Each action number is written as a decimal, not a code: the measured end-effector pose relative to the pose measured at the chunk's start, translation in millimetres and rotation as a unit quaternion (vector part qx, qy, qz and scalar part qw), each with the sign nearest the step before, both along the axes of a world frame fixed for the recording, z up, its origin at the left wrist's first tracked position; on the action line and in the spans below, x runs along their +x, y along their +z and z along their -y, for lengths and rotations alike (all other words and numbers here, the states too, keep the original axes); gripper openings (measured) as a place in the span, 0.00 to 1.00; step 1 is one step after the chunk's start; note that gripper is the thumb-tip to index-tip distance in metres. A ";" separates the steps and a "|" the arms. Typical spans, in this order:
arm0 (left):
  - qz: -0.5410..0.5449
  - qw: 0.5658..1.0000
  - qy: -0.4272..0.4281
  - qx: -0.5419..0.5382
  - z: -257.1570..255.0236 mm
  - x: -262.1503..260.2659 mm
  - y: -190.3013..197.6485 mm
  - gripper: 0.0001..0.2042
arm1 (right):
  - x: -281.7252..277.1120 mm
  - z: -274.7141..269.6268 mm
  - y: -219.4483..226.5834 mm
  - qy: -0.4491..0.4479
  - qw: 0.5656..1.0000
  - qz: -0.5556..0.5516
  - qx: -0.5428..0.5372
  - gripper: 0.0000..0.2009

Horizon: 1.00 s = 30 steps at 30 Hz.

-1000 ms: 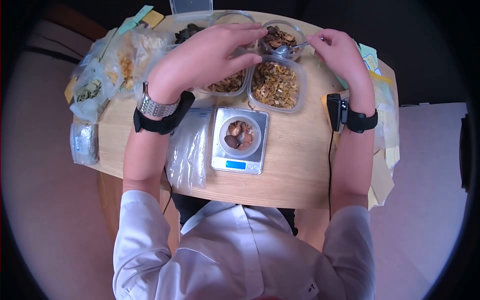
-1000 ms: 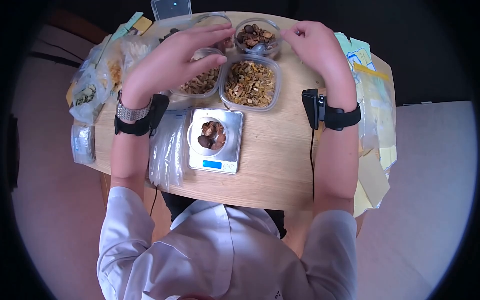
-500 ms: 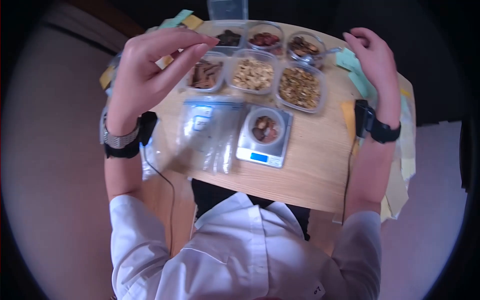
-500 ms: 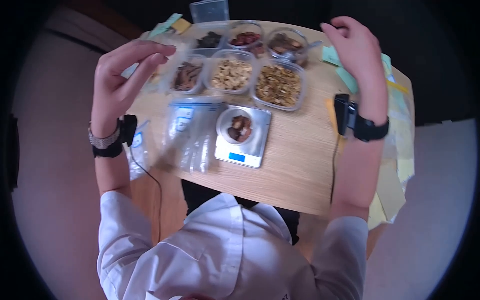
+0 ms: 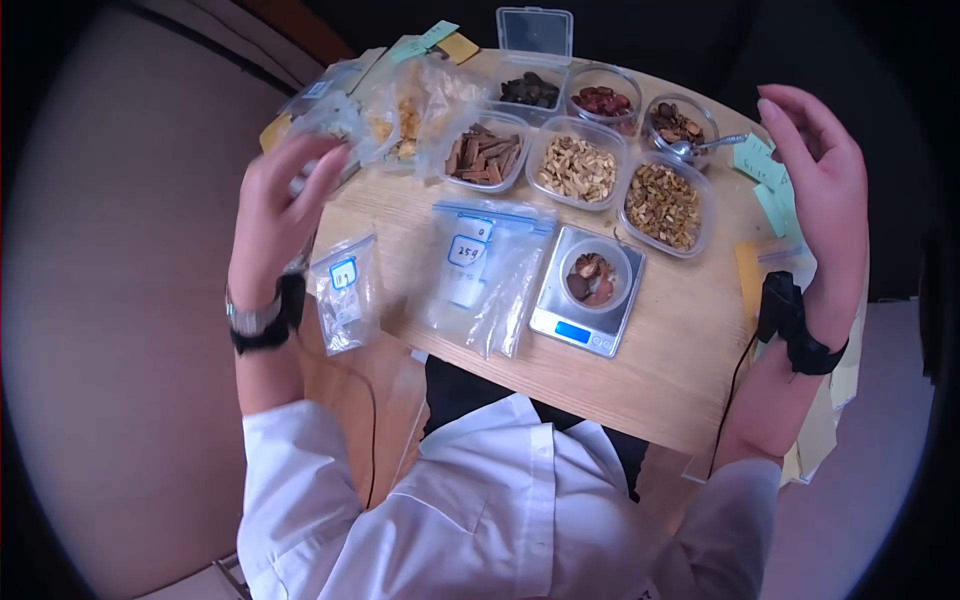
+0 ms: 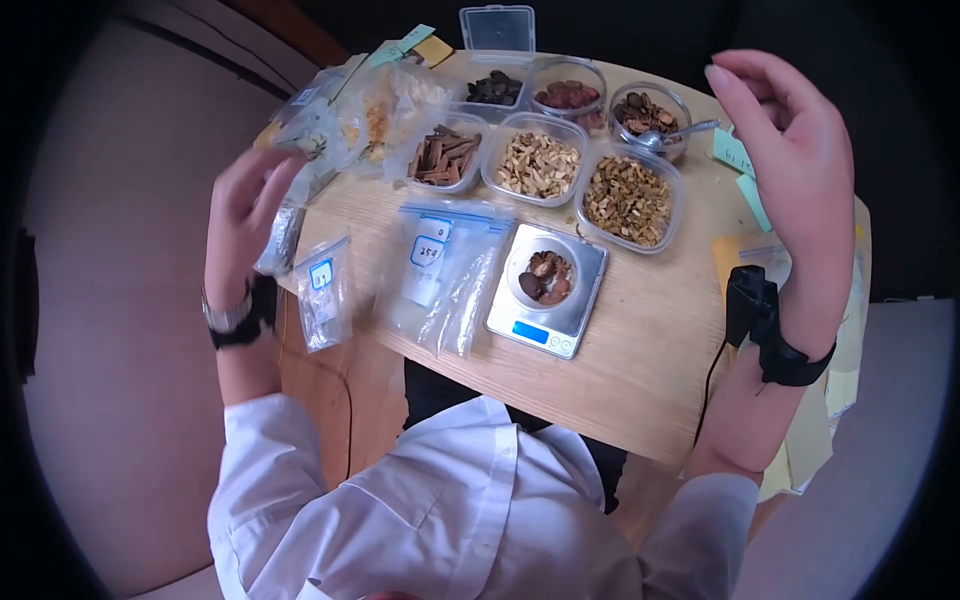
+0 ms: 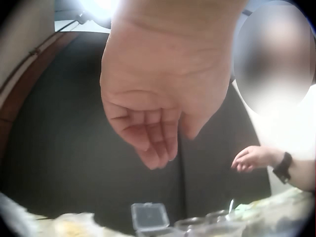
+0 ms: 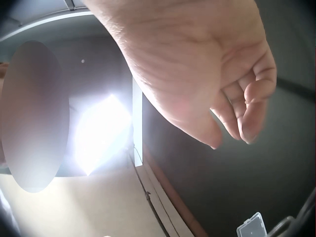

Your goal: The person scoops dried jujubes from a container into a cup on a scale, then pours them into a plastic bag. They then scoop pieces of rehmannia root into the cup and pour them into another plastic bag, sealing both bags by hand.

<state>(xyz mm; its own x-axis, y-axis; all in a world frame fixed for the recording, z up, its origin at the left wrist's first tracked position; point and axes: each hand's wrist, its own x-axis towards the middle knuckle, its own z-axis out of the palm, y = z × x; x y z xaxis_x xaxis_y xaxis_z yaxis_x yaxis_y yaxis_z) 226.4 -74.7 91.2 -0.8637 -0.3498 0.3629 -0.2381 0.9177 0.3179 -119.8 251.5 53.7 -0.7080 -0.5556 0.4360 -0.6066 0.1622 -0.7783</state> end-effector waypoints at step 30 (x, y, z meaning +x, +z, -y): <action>0.081 0.815 -0.275 0.504 -141.0 164.6 -104.6 0.14 | 295.2 -68.5 -99.6 0.361 0.853 0.347 0.146 0.12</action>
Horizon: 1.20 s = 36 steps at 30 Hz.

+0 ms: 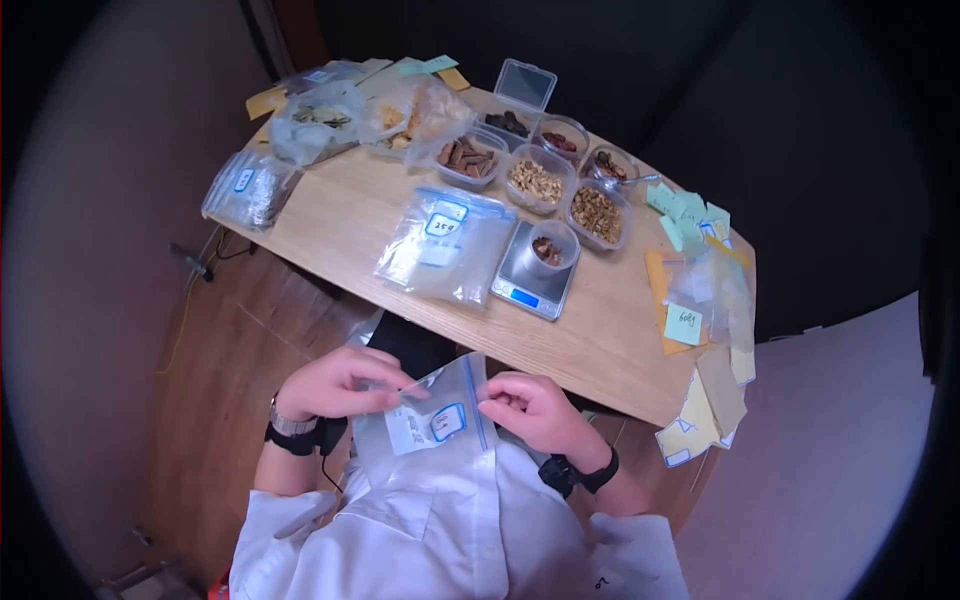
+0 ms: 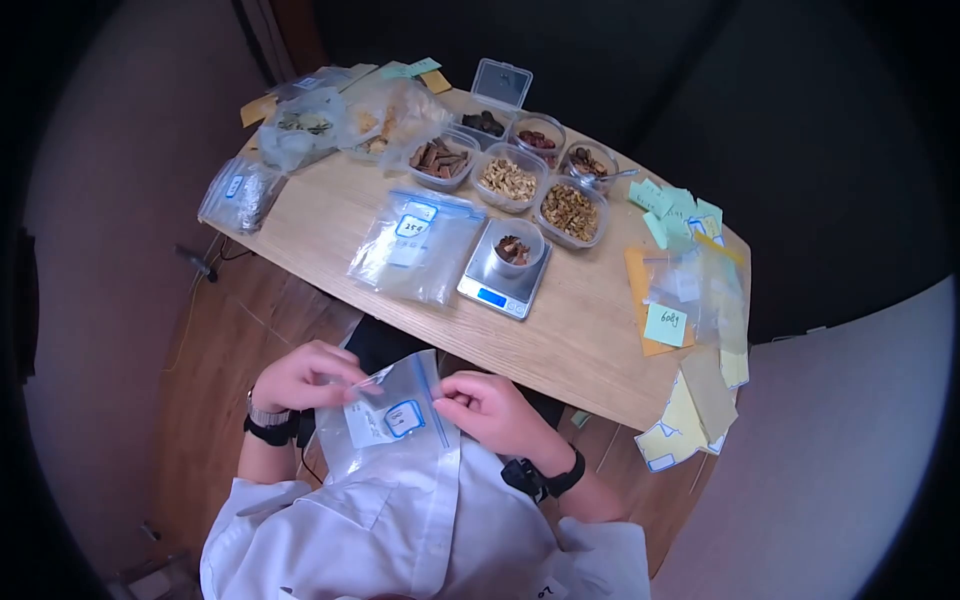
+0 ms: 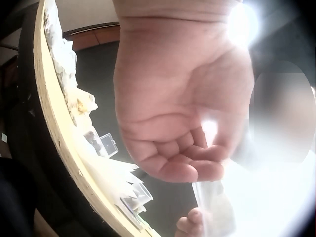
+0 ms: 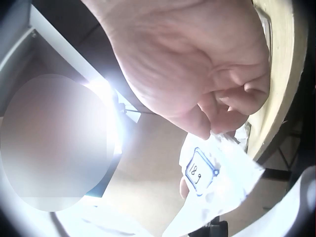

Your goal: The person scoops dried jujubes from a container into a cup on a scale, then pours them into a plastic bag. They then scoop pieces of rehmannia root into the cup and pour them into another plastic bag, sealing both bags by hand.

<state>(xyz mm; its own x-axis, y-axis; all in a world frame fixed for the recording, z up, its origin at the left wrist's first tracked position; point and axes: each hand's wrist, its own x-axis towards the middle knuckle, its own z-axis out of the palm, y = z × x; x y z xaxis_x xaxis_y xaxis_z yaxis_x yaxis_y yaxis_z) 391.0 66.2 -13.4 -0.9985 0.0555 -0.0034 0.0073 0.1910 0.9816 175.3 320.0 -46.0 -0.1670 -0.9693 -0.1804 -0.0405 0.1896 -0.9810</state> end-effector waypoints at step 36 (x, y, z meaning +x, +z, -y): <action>-0.099 0.986 0.103 0.090 -55.7 17.2 -63.0 0.09 | 49.6 44.1 -9.3 0.058 0.993 0.105 -0.014 0.08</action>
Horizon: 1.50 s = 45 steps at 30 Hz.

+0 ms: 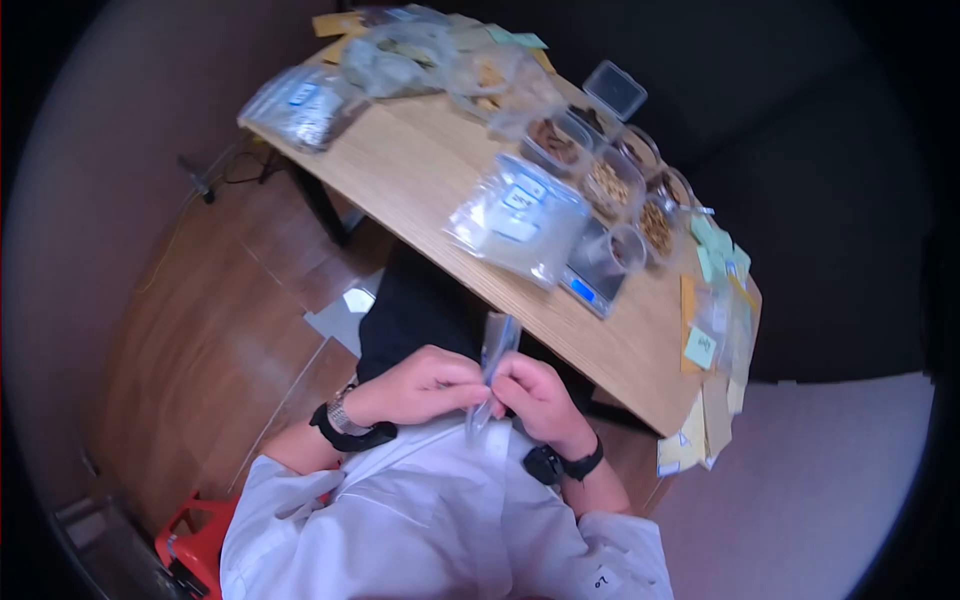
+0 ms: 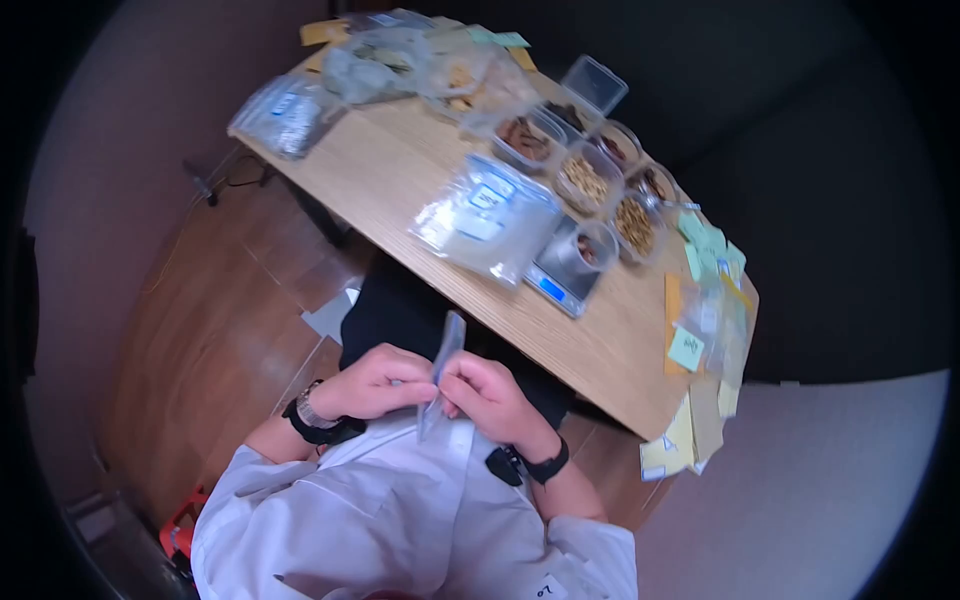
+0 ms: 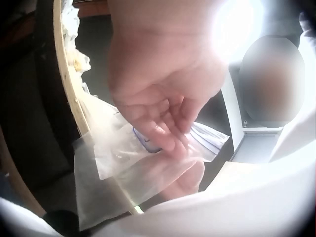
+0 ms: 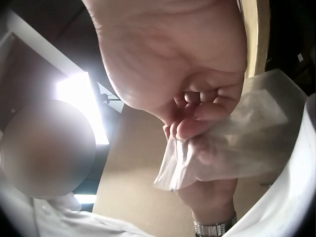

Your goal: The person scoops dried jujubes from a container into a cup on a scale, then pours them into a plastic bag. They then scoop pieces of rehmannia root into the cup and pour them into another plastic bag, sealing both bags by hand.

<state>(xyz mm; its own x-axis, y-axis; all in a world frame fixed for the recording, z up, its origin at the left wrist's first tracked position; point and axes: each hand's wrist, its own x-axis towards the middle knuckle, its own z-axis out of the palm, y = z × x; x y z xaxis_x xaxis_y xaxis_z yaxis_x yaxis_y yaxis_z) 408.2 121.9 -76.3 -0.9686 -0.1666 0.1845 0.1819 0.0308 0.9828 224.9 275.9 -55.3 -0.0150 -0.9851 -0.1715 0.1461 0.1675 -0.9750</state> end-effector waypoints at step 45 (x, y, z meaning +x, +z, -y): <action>0.060 0.939 0.160 -0.297 7.2 -26.4 23.6 0.13 | -18.6 2.3 -35.9 -0.038 0.959 -0.271 -0.069 0.17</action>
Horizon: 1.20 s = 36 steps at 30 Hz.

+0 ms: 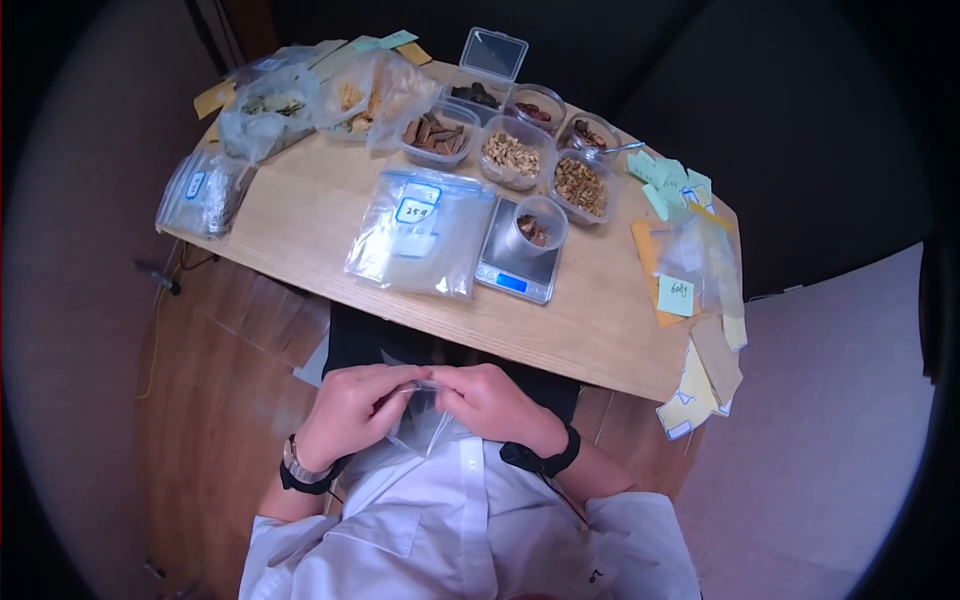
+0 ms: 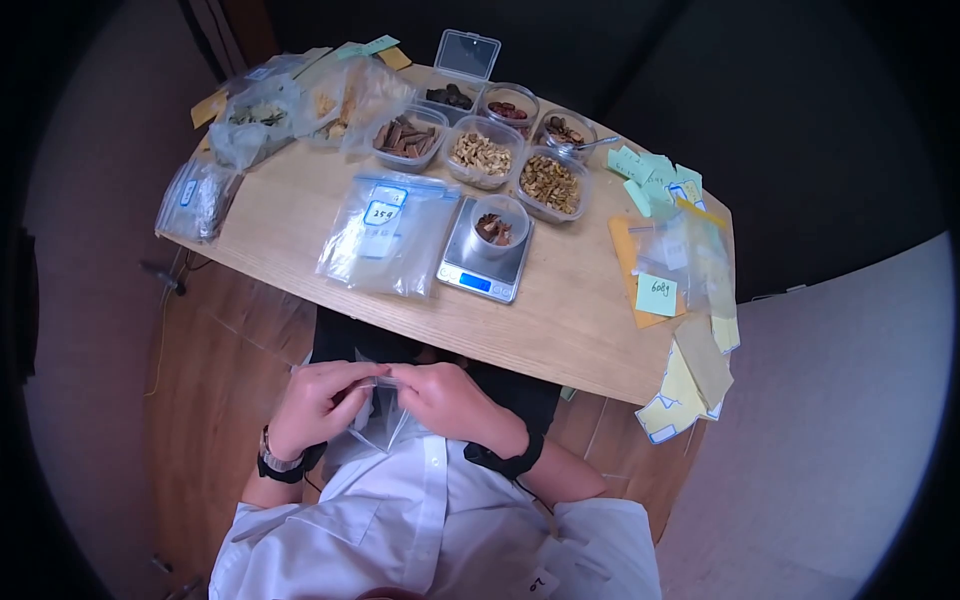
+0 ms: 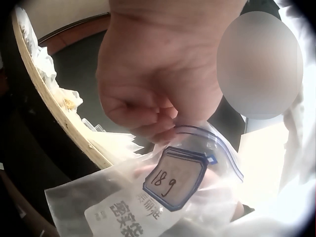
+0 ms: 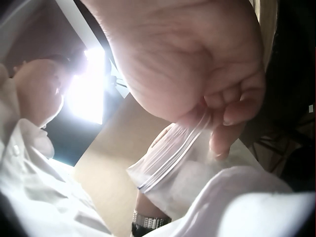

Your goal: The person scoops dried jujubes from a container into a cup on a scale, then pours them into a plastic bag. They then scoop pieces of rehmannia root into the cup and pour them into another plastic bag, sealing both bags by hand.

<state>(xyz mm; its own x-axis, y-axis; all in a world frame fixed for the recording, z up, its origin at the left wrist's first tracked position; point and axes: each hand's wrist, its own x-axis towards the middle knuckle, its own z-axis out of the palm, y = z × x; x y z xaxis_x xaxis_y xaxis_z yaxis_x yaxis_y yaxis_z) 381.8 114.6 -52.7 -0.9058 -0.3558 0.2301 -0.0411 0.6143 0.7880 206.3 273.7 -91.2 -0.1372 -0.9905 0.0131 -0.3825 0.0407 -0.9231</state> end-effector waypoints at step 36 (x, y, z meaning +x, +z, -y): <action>-0.043 0.981 0.182 0.048 22.7 -21.8 9.0 0.08 | -53.7 31.3 127.8 -0.026 0.926 -0.343 -0.153 0.33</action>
<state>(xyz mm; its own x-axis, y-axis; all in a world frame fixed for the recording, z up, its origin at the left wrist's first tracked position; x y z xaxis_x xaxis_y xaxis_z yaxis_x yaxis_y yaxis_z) 360.0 92.0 -43.8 -0.6930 -0.6763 0.2497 -0.1753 0.4941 0.8516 152.6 242.4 36.7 -0.0407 -0.9184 0.3935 -0.8886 -0.1467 -0.4345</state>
